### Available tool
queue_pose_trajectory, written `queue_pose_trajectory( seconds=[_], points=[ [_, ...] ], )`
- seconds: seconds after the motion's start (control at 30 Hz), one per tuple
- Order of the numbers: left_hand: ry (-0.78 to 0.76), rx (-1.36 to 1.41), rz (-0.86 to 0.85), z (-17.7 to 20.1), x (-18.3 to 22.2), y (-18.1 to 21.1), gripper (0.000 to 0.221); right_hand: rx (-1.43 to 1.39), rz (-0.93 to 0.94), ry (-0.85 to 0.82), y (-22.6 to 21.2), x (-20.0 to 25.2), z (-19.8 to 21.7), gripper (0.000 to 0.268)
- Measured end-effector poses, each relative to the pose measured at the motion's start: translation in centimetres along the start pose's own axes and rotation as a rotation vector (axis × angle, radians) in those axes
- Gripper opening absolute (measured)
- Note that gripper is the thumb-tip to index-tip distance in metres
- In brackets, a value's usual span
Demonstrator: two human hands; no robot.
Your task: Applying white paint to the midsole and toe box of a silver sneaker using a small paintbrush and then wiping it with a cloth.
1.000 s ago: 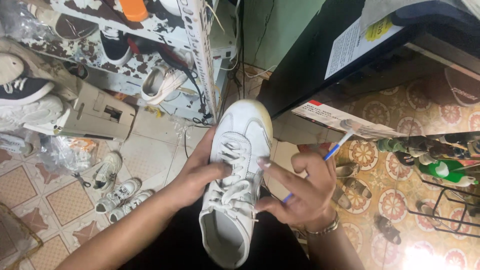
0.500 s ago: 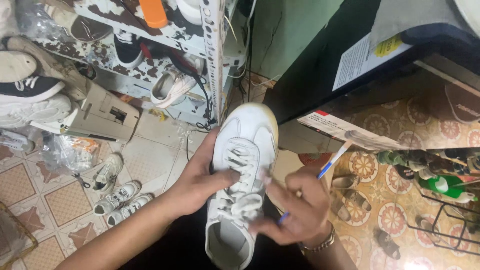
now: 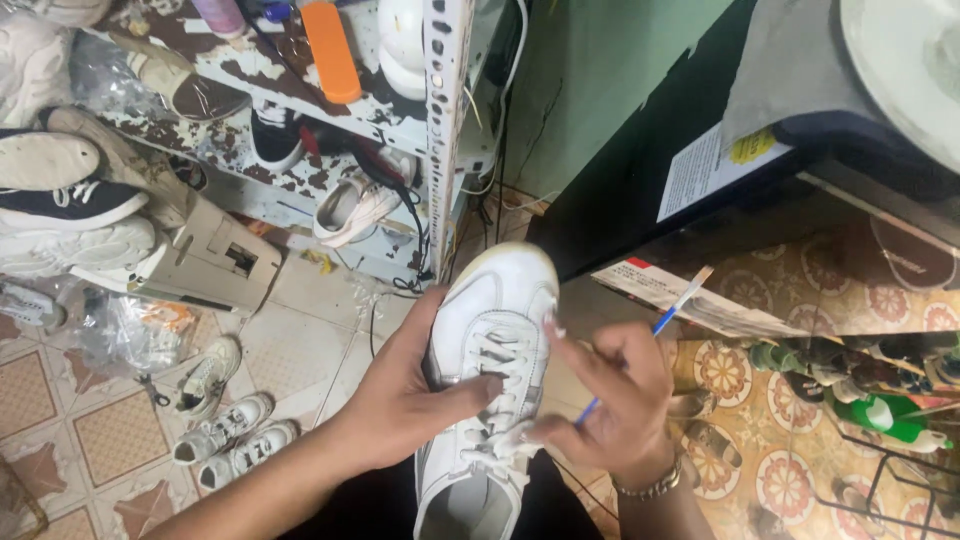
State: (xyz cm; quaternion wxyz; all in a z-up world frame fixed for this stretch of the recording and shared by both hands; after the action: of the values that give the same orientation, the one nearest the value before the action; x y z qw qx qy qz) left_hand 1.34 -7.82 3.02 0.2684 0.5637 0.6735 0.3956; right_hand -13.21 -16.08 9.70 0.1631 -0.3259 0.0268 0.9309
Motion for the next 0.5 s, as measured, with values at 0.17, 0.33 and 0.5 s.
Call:
queue_pose_trajectory(
  seconds=[0.17, 0.33, 0.5],
  points=[
    [0.055, -0.022, -0.032, 0.1, 0.4, 1.1, 0.063, -0.168, -0.022, 0.096, 0.8, 0.4, 0.4, 0.079],
    [0.009, -0.176, 0.010, -1.6, 0.8, 2.6, 0.060, -0.101, -0.002, 0.153, 0.1, -4.3, 2.6, 0.087],
    [0.017, -0.207, -0.038, -1.3, 1.0, 3.0, 0.063, -0.073, 0.076, 0.118, 1.2, -3.2, 1.1, 0.084]
  ],
)
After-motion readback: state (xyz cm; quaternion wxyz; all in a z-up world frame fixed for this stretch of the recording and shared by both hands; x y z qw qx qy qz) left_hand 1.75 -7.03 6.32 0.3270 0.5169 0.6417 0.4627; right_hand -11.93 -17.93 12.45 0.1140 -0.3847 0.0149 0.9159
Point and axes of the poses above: each hand's wrist, its own x-axis away from the middle knuckle, its own z-axis out of the back of the hand, y = z × x, the point moved 9 cm from there along -x, towards the middle knuckle, and after that the axes turned 11 degrees about x, right-handed, at the moved point
